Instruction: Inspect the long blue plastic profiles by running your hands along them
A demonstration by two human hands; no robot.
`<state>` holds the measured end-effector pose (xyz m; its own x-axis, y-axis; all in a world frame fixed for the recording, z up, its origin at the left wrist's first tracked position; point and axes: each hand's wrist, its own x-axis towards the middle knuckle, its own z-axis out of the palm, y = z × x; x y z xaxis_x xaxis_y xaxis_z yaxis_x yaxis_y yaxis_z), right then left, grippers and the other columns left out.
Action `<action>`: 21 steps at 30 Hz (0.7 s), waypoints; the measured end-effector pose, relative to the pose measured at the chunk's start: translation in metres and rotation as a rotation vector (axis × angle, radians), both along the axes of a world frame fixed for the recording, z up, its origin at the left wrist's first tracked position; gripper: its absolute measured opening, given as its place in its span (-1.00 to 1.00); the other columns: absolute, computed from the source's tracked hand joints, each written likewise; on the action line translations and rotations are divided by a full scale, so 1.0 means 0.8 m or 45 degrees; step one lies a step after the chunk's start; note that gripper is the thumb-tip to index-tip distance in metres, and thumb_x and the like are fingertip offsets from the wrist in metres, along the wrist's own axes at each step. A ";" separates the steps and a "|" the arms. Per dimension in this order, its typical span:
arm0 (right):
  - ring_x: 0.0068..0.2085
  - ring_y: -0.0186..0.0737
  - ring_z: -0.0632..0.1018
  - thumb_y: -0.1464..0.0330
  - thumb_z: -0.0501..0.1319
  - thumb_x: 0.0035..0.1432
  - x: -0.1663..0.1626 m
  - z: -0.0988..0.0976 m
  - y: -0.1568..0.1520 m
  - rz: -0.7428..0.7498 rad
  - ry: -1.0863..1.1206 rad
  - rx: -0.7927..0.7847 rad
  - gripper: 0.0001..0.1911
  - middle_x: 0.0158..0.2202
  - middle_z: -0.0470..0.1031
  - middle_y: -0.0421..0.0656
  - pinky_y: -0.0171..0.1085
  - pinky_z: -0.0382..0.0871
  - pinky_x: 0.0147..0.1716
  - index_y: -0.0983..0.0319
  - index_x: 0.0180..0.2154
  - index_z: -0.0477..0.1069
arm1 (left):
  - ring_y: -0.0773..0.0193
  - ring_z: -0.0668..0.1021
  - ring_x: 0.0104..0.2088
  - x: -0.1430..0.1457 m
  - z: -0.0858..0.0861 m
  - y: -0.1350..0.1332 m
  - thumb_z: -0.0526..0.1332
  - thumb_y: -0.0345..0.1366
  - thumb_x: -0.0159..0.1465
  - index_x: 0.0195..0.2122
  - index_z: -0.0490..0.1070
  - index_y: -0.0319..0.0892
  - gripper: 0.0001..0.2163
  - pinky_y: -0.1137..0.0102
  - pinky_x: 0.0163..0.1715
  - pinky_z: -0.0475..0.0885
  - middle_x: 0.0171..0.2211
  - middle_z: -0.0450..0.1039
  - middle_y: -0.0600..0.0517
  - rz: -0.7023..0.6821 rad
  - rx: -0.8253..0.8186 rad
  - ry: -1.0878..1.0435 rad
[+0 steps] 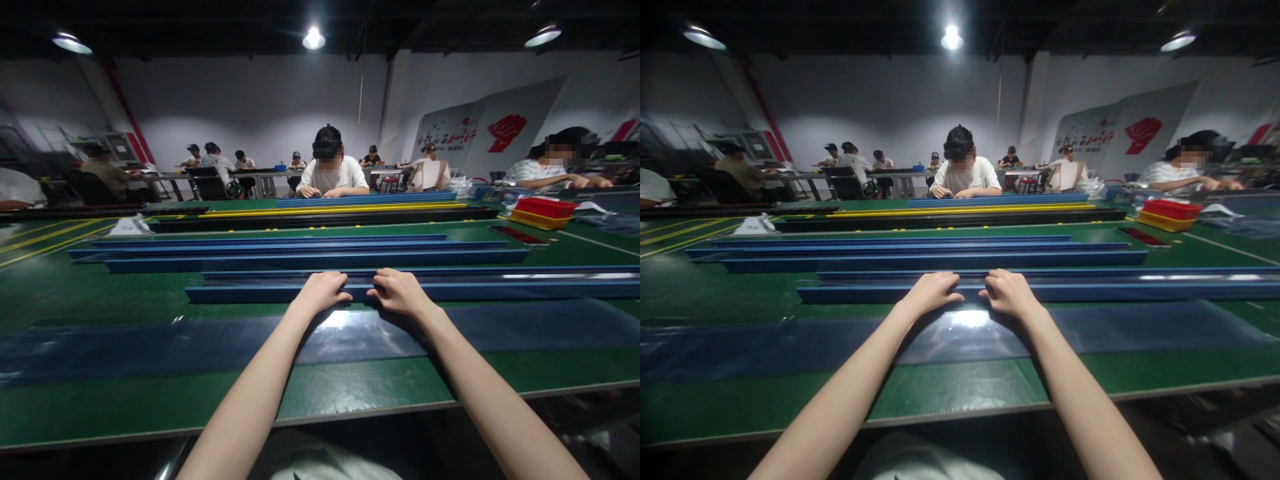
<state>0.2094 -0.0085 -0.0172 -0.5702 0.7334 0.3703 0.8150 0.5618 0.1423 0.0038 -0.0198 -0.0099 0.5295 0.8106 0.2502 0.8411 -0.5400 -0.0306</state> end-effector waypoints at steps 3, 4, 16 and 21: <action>-0.36 -0.26 0.43 0.22 0.07 0.11 0.009 0.002 -0.001 -0.053 -0.002 -0.021 -0.73 -0.41 0.44 -0.14 -0.32 0.03 -0.50 0.22 -0.51 0.38 | 0.23 0.48 -0.24 -0.001 0.000 0.001 0.16 -0.08 0.16 -0.29 0.33 -0.14 -0.76 0.44 -0.33 0.32 -0.27 0.44 0.01 -0.024 0.018 -0.012; -0.37 -0.26 0.43 0.22 0.08 0.10 0.012 0.003 -0.002 -0.074 -0.005 -0.027 -0.73 -0.40 0.44 -0.14 -0.32 0.03 -0.50 0.22 -0.51 0.39 | 0.23 0.48 -0.23 -0.002 0.000 0.001 0.16 -0.08 0.16 -0.29 0.33 -0.15 -0.76 0.44 -0.33 0.32 -0.27 0.44 0.02 -0.032 0.023 -0.013; -0.34 -0.24 0.45 0.20 0.07 0.08 0.031 0.002 -0.001 -0.146 0.018 -0.042 -0.73 -0.38 0.45 -0.14 -0.32 0.07 -0.47 0.22 -0.49 0.40 | 0.24 0.47 -0.24 -0.002 -0.003 0.004 0.15 -0.11 0.18 -0.36 0.37 -0.16 -0.79 0.46 -0.39 0.30 -0.29 0.45 0.05 -0.104 0.080 0.011; -0.28 -0.21 0.45 0.19 0.05 0.11 0.031 0.000 -0.001 -0.110 0.028 -0.036 -0.72 -0.34 0.46 -0.12 -0.33 0.11 -0.42 0.23 -0.44 0.41 | 0.24 0.47 -0.24 -0.001 -0.004 0.004 0.15 -0.12 0.18 -0.38 0.38 -0.17 -0.79 0.46 -0.37 0.31 -0.29 0.46 0.04 -0.100 0.080 0.022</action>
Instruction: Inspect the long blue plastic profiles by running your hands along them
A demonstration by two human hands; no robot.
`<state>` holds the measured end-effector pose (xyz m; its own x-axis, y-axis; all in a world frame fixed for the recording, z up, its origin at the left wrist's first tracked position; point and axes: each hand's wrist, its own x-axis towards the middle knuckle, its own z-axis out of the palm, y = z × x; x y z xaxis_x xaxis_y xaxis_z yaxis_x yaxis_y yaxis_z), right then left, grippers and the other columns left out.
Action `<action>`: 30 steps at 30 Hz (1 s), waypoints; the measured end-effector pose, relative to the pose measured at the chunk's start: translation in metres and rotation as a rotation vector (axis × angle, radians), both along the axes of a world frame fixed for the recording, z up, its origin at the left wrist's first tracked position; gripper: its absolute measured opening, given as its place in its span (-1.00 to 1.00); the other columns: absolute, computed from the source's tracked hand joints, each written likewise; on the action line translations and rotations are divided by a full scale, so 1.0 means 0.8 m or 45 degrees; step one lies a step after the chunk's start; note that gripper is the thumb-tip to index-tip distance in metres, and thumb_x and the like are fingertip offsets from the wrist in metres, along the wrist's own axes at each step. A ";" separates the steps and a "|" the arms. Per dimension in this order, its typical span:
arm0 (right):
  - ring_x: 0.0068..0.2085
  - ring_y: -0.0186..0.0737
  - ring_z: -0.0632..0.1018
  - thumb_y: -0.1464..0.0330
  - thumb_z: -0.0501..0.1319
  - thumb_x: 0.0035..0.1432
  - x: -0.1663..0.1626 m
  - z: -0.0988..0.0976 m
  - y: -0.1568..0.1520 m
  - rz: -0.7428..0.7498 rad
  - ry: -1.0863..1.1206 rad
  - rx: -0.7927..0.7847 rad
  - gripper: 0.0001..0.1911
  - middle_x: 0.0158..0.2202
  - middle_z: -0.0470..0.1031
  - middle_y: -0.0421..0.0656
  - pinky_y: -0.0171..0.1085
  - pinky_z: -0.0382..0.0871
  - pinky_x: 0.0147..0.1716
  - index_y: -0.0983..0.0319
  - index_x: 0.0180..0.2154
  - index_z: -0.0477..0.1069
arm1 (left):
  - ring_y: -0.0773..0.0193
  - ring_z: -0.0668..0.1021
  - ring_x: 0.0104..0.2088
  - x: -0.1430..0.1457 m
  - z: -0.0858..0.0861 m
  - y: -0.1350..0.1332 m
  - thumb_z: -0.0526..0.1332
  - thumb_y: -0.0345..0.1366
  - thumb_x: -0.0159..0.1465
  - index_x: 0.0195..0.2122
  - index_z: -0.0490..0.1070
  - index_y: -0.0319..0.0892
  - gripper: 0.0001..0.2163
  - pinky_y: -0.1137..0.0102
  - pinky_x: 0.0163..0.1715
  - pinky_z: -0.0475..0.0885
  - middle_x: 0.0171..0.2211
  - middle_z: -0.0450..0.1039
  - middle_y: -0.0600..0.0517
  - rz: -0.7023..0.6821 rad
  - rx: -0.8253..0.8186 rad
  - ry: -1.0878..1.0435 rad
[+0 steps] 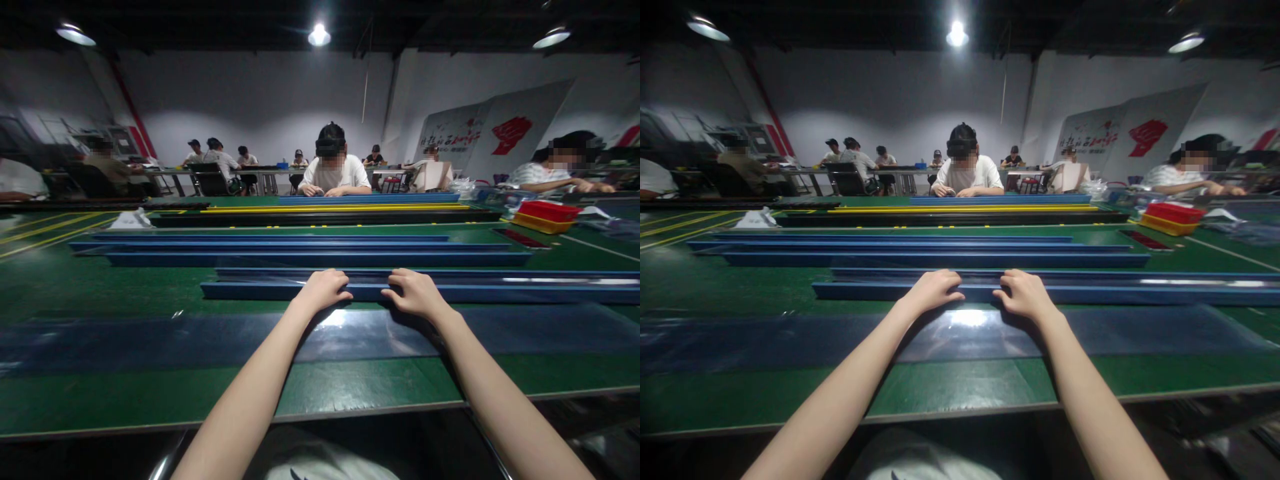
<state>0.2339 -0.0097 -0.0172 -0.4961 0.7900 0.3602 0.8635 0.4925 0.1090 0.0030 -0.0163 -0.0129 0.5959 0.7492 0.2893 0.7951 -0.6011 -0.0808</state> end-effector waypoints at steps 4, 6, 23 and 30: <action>-0.28 -0.21 0.45 0.16 0.03 0.13 -0.007 -0.003 0.000 0.021 0.035 -0.029 -0.70 -0.33 0.46 -0.12 -0.34 0.13 -0.40 0.22 -0.39 0.40 | 0.24 0.47 -0.24 0.000 0.000 0.000 0.15 -0.13 0.18 -0.37 0.38 -0.17 -0.80 0.46 -0.36 0.31 -0.29 0.46 0.04 -0.005 0.000 -0.009; -0.27 -0.21 0.45 0.13 0.03 0.14 -0.013 -0.005 0.000 0.053 0.052 -0.039 -0.68 -0.31 0.47 -0.11 -0.34 0.13 -0.40 0.21 -0.37 0.40 | 0.24 0.47 -0.24 -0.001 0.000 0.000 0.15 -0.14 0.18 -0.37 0.38 -0.17 -0.80 0.46 -0.37 0.31 -0.30 0.46 0.04 -0.008 0.002 -0.012; -0.37 -0.25 0.44 0.16 0.06 0.13 -0.025 -0.002 0.001 0.048 -0.009 0.005 -0.68 -0.41 0.45 -0.13 -0.32 -0.02 -0.51 0.23 -0.49 0.39 | 0.25 0.46 -0.26 -0.001 -0.001 0.001 0.16 -0.12 0.17 -0.38 0.37 -0.17 -0.79 0.46 -0.38 0.30 -0.31 0.45 0.04 -0.011 0.015 0.003; -0.37 -0.26 0.45 0.15 0.06 0.12 -0.019 0.000 -0.001 0.009 -0.025 0.013 -0.68 -0.41 0.46 -0.14 -0.32 0.00 -0.51 0.23 -0.48 0.41 | 0.24 0.46 -0.24 0.000 0.002 -0.001 0.16 -0.13 0.17 -0.37 0.38 -0.17 -0.80 0.46 -0.37 0.31 -0.29 0.45 0.03 -0.003 -0.004 0.006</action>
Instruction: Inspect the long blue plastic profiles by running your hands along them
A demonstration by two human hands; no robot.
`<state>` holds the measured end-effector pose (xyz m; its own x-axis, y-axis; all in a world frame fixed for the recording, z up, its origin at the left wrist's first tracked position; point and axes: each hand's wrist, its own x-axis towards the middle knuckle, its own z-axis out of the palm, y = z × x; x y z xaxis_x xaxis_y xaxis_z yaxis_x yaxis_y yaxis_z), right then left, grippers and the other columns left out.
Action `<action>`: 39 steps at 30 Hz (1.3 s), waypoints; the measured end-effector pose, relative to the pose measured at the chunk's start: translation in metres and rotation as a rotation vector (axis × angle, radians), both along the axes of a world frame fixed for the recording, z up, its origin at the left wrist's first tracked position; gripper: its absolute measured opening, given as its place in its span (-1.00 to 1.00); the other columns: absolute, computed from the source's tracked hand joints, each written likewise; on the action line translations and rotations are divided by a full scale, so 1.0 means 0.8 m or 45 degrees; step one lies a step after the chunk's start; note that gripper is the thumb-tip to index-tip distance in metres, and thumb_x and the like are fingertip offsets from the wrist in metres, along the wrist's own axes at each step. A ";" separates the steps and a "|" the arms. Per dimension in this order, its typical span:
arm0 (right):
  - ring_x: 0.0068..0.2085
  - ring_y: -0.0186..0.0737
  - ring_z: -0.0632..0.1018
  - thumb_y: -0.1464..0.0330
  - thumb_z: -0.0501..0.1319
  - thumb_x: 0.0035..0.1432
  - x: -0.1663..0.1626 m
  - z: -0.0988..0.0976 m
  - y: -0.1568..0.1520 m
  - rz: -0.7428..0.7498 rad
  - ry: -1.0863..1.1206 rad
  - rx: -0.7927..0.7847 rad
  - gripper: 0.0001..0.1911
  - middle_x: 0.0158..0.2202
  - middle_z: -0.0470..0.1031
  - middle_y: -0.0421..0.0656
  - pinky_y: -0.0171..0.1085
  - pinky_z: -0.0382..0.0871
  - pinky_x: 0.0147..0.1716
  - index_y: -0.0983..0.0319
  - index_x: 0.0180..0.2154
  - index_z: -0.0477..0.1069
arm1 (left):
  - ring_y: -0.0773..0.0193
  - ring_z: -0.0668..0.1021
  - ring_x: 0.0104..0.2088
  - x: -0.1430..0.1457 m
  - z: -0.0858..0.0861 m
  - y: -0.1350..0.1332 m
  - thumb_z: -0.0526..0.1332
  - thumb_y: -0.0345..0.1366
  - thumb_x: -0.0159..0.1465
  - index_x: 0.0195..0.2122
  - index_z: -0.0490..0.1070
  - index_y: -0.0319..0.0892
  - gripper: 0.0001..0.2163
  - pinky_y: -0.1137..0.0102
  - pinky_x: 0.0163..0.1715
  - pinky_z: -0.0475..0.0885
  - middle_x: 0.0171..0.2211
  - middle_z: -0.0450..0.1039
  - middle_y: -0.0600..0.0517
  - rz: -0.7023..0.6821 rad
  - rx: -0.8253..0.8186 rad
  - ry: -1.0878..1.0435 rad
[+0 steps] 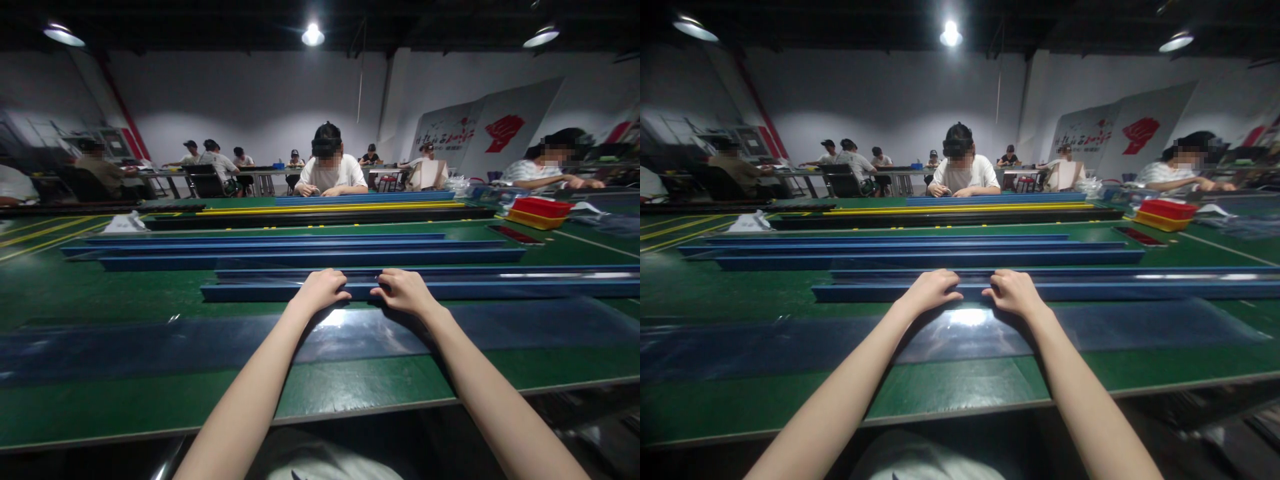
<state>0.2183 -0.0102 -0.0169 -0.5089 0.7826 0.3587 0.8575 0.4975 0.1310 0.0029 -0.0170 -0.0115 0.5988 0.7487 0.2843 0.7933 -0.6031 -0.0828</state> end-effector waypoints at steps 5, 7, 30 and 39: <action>-0.34 -0.25 0.46 0.14 0.06 0.12 0.002 -0.001 -0.001 -0.010 0.029 -0.014 -0.68 -0.39 0.47 -0.15 -0.33 0.05 -0.48 0.22 -0.45 0.42 | 0.24 0.47 -0.24 0.001 0.000 0.000 0.15 -0.13 0.18 -0.37 0.38 -0.17 -0.80 0.46 -0.38 0.31 -0.29 0.46 0.04 0.003 -0.002 -0.003; -0.30 -0.24 0.46 0.14 0.05 0.13 0.002 -0.002 -0.001 -0.006 0.050 -0.023 -0.67 -0.36 0.48 -0.13 -0.34 0.08 -0.46 0.21 -0.43 0.42 | 0.24 0.47 -0.24 0.001 -0.001 0.001 0.15 -0.13 0.18 -0.37 0.38 -0.17 -0.80 0.46 -0.38 0.31 -0.29 0.46 0.04 0.004 -0.006 -0.006; -0.22 -0.21 0.48 0.22 0.02 0.16 -0.003 -0.011 0.002 0.127 0.150 -0.157 -0.71 -0.25 0.50 -0.09 -0.35 0.20 -0.31 0.21 -0.22 0.42 | 0.25 0.48 -0.27 0.001 -0.002 0.001 0.13 -0.14 0.20 -0.36 0.40 -0.18 -0.79 0.46 -0.36 0.31 -0.31 0.47 0.01 -0.002 -0.035 -0.013; -0.21 -0.22 0.47 0.22 0.02 0.17 -0.003 -0.012 0.006 0.107 0.152 -0.196 -0.71 -0.23 0.49 -0.10 -0.36 0.19 -0.30 0.19 -0.20 0.42 | 0.24 0.50 -0.29 0.001 -0.001 0.000 0.12 -0.14 0.21 -0.38 0.40 -0.18 -0.78 0.46 -0.39 0.30 -0.33 0.47 0.01 0.008 -0.038 -0.023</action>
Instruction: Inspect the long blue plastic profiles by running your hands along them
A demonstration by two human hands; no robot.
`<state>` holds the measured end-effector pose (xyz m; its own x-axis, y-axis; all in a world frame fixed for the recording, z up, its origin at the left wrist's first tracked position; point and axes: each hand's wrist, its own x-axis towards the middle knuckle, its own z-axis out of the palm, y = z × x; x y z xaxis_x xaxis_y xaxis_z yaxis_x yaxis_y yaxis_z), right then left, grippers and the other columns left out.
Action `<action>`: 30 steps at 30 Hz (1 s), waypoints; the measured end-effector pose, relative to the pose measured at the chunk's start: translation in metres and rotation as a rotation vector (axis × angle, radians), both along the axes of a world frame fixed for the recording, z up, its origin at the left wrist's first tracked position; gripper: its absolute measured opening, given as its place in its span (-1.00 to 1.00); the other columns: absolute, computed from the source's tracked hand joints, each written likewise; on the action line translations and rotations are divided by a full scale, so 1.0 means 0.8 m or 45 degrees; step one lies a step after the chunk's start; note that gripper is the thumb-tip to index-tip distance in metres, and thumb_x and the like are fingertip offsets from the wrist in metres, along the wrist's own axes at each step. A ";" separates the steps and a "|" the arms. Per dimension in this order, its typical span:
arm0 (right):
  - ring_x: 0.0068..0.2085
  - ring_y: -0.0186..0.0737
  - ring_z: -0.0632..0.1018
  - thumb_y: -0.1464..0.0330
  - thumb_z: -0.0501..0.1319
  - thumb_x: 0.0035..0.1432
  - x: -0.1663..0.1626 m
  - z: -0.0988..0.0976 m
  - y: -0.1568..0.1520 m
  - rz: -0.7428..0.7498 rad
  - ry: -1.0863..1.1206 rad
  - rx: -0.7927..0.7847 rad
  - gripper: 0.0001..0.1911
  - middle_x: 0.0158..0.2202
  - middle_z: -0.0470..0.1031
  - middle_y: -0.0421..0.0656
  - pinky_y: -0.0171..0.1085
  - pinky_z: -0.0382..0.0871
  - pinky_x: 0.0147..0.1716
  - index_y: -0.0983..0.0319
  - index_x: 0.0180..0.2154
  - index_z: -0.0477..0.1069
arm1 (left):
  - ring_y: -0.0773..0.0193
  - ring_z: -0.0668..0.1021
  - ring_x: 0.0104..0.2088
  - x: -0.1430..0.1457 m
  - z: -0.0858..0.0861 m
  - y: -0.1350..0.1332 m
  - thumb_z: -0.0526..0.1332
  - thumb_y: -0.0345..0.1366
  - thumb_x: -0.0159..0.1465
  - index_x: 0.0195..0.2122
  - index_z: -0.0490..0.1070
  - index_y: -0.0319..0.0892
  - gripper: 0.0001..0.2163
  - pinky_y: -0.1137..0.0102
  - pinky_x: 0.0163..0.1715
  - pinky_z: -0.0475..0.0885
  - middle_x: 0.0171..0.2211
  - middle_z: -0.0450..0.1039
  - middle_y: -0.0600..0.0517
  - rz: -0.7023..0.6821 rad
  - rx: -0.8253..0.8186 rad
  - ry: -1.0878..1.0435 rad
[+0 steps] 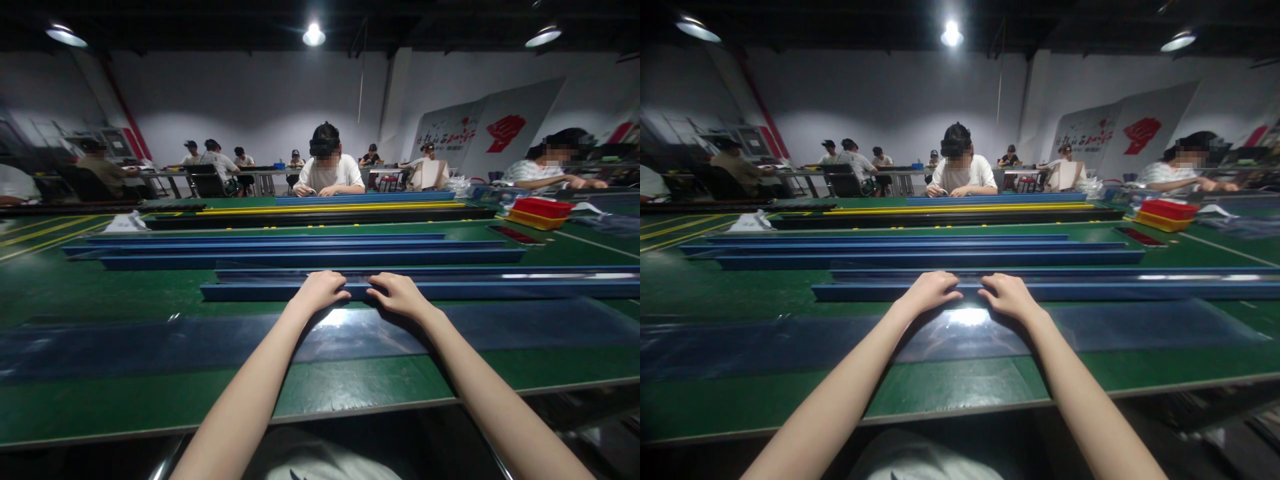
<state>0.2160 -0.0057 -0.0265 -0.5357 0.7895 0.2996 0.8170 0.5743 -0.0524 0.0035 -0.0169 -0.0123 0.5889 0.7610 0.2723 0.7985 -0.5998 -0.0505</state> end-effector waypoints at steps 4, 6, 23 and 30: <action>-0.20 -0.22 0.47 0.23 0.01 0.17 0.000 -0.001 0.000 0.003 0.004 0.005 -0.71 -0.22 0.49 -0.11 -0.36 0.19 -0.30 0.18 -0.19 0.42 | 0.25 0.50 -0.29 0.000 0.001 0.000 0.12 -0.15 0.21 -0.39 0.40 -0.18 -0.79 0.46 -0.39 0.29 -0.33 0.47 0.01 -0.005 -0.009 -0.003; -0.19 -0.22 0.47 0.23 0.02 0.17 -0.001 0.000 -0.001 0.001 0.001 0.001 -0.71 -0.22 0.49 -0.11 -0.36 0.19 -0.30 0.18 -0.19 0.42 | 0.25 0.50 -0.29 0.000 0.000 0.000 0.12 -0.15 0.21 -0.38 0.40 -0.18 -0.79 0.46 -0.39 0.30 -0.33 0.47 0.01 -0.007 -0.013 -0.009; -0.10 -0.20 0.45 0.24 0.02 0.17 -0.001 0.002 -0.002 0.006 -0.002 -0.021 -0.67 -0.12 0.47 -0.09 -0.33 0.24 -0.21 0.19 -0.09 0.40 | 0.22 0.51 -0.30 0.001 -0.002 0.001 0.11 -0.13 0.21 -0.38 0.41 -0.18 -0.78 0.45 -0.37 0.30 -0.35 0.48 -0.01 0.009 -0.021 -0.010; -0.07 -0.18 0.44 0.24 0.03 0.17 -0.001 0.001 -0.002 0.016 0.034 -0.039 -0.66 -0.08 0.46 -0.09 -0.29 0.26 -0.16 0.18 -0.07 0.39 | 0.22 0.51 -0.31 0.000 -0.002 0.001 0.11 -0.12 0.21 -0.40 0.40 -0.17 -0.77 0.44 -0.38 0.30 -0.36 0.50 -0.01 0.025 -0.023 0.001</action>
<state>0.2154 -0.0071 -0.0253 -0.5380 0.7916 0.2897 0.8077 0.5825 -0.0915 0.0038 -0.0160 -0.0141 0.5737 0.7773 0.2583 0.8103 -0.5846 -0.0405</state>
